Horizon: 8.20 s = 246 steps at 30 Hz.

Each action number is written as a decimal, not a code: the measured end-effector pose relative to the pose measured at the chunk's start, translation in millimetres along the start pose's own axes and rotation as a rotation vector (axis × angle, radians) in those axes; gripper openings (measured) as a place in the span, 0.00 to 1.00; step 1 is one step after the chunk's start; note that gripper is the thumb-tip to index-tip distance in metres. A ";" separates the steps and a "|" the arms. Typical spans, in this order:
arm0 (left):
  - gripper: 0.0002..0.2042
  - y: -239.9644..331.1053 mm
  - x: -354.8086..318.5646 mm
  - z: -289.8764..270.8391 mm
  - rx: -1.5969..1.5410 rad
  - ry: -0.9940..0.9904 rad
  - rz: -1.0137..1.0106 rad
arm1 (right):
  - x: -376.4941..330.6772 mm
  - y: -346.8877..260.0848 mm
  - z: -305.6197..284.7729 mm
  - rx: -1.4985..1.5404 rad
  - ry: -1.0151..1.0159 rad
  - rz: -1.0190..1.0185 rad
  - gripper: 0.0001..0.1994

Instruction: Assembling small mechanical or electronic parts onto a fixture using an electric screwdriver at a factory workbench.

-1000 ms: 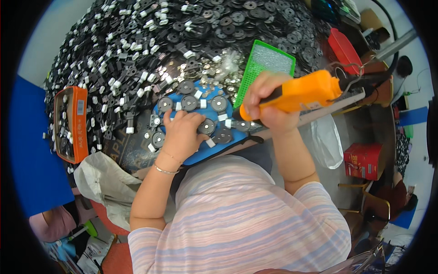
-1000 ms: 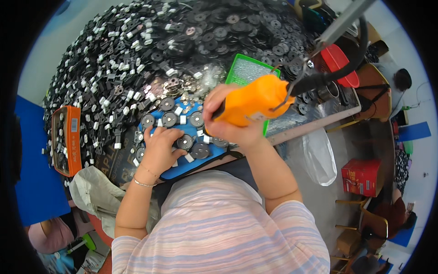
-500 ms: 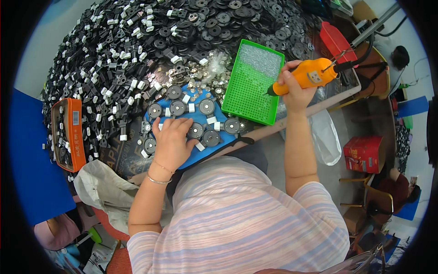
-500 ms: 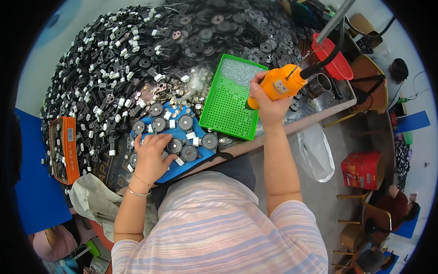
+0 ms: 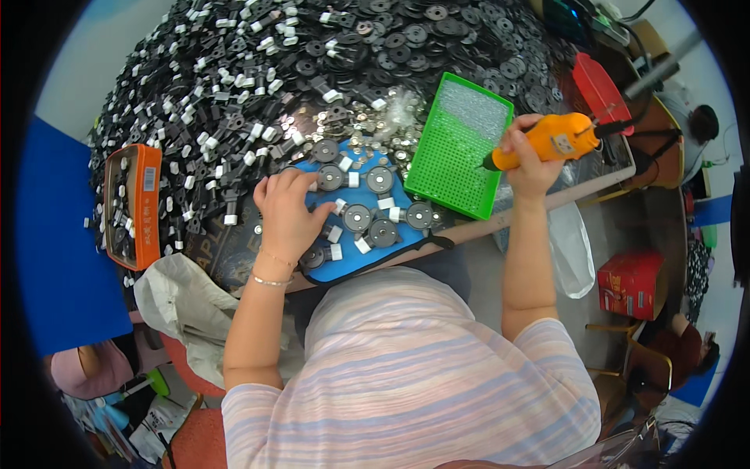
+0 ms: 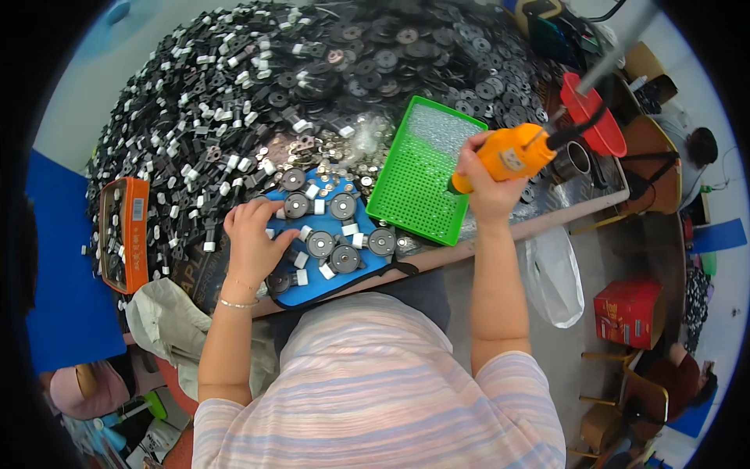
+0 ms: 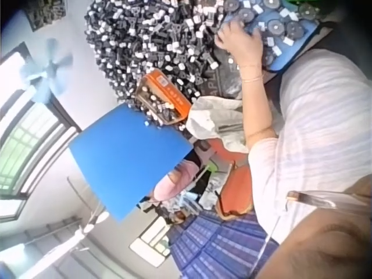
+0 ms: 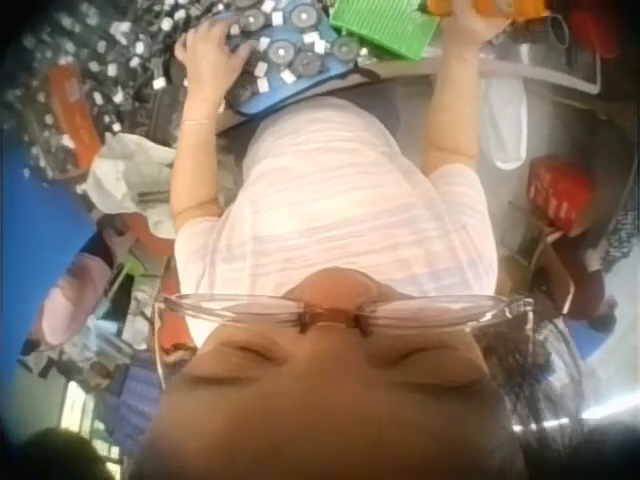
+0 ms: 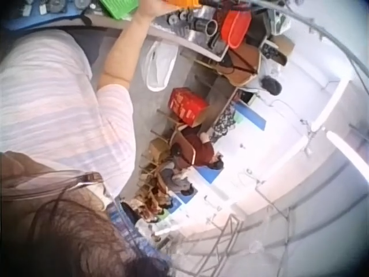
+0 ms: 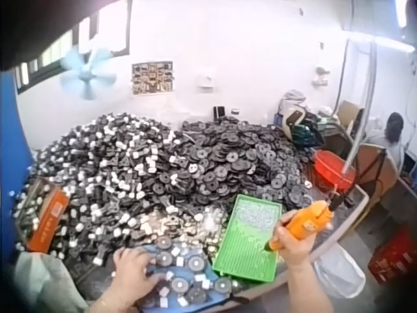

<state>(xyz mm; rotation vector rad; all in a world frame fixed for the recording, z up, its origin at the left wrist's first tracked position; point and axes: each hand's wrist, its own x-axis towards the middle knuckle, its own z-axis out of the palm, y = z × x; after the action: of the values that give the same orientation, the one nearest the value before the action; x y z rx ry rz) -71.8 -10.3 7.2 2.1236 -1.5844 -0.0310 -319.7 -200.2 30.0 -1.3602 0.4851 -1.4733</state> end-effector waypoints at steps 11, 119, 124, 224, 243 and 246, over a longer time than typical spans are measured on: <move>0.20 -12.3 21.9 16.8 0.047 0.021 0.034 | -15.4 -3.7 117.7 0.351 -0.357 0.011 0.11; 0.21 5.9 15.4 31.1 -0.056 -0.032 0.038 | -21.6 19.1 156.9 0.292 -0.717 0.241 0.12; 0.21 3.7 14.3 27.8 -0.091 -0.094 0.047 | 0.7 -11.1 125.8 0.568 -0.600 0.111 0.13; 0.04 -20.2 38.6 28.6 -0.465 0.151 0.007 | -2.4 11.0 159.5 0.485 -0.409 0.054 0.12; 0.11 -20.6 38.2 29.0 -0.429 0.160 0.017 | -4.9 14.6 161.8 0.477 -0.408 0.036 0.12; 0.17 -26.6 45.2 25.9 -0.404 0.081 0.031 | -3.9 23.4 163.4 0.362 -0.373 0.064 0.12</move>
<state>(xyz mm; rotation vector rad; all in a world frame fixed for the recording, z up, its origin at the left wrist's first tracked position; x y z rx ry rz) -40.9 -55.2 -14.0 1.7653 -1.4237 -0.2315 -163.9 -151.5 54.2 -1.2727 0.0191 -1.1512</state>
